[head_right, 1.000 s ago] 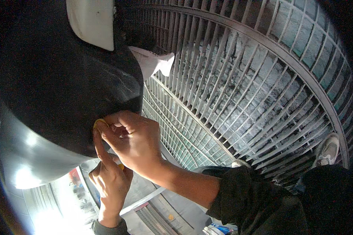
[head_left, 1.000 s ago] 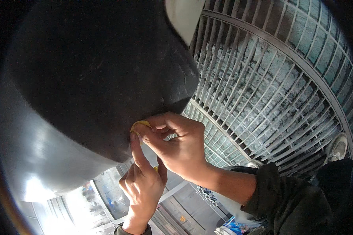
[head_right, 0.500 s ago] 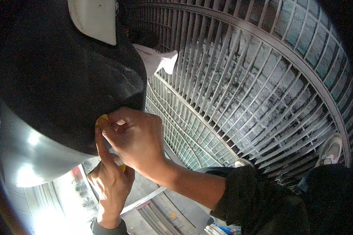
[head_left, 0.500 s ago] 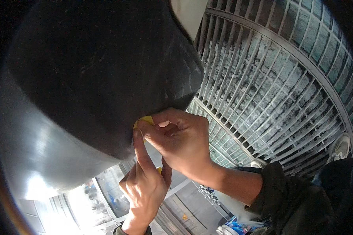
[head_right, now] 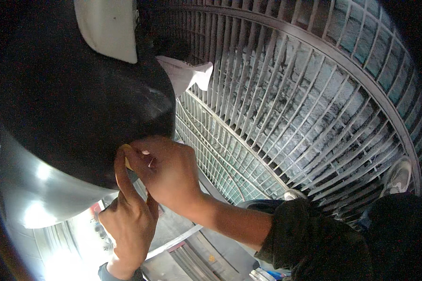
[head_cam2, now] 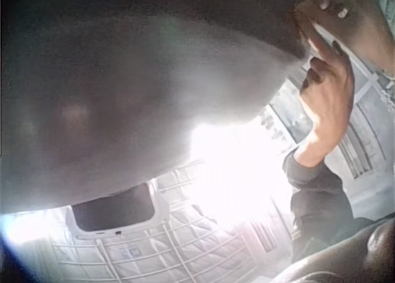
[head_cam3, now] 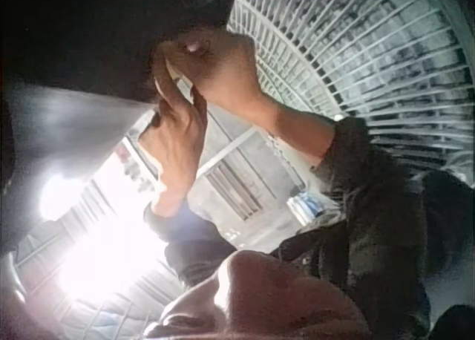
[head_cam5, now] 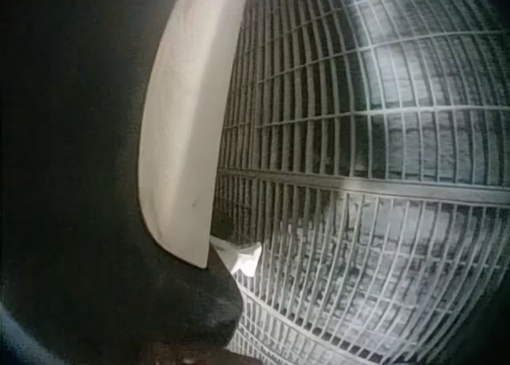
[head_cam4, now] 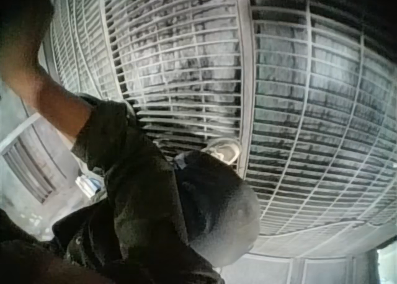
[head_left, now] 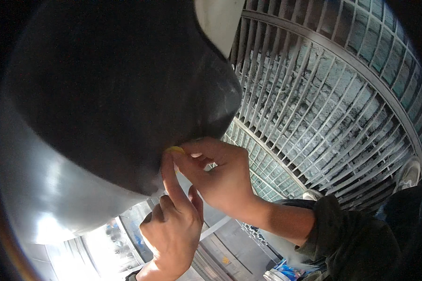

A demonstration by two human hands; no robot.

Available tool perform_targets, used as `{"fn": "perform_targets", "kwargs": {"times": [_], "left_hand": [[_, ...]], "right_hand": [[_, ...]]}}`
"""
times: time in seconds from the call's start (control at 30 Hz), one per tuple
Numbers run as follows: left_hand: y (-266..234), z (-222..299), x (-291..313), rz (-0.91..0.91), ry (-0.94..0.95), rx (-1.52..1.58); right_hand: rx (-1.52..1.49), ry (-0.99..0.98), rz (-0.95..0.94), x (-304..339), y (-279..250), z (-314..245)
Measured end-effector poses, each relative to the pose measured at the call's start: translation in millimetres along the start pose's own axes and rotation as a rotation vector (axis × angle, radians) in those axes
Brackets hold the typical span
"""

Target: The person applies yellow masking tape around the perimeter of a red tail light on a black vehicle part. They smooth the tape with their fingers, tear off pieces, and continue wrapping the light until the entire edge is covered.

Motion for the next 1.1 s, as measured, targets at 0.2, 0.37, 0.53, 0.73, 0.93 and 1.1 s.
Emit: {"fn": "perform_targets", "kwargs": {"times": [0.2, 0.37, 0.53, 0.73, 0.93, 1.1], "left_hand": [[-1, 1, 4, -0.107, -0.026, -0.072], [-4, -2, -3, -0.076, 0.033, -0.027], [-6, -2, -1, -0.032, 0.045, 0.038], [-3, -2, 7, -0.115, 0.025, 0.05], [-6, -2, 2, -0.121, 0.026, 0.05], [-9, -1, -2, -0.121, 0.052, 0.012]], "right_hand": [[0.011, -0.028, -0.008, 1, -5, -4], [-0.112, 0.043, 0.069, 8, -7, -6], [-0.103, 0.105, 0.057, 6, -11, -4], [-0.183, 0.177, 0.105, 9, -8, 5], [-0.21, 0.223, 0.105, 12, -8, 11], [-0.239, 0.294, 0.139, 14, -1, 14]]}}
Point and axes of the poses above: each hand's wrist, its own x-axis away from the middle knuckle, its own y-axis out of the palm, z = x × y, the point moved 4 cm from there along -x, towards the middle knuckle, and after that the axes turned 15 degrees about z, right-handed, at the moved point
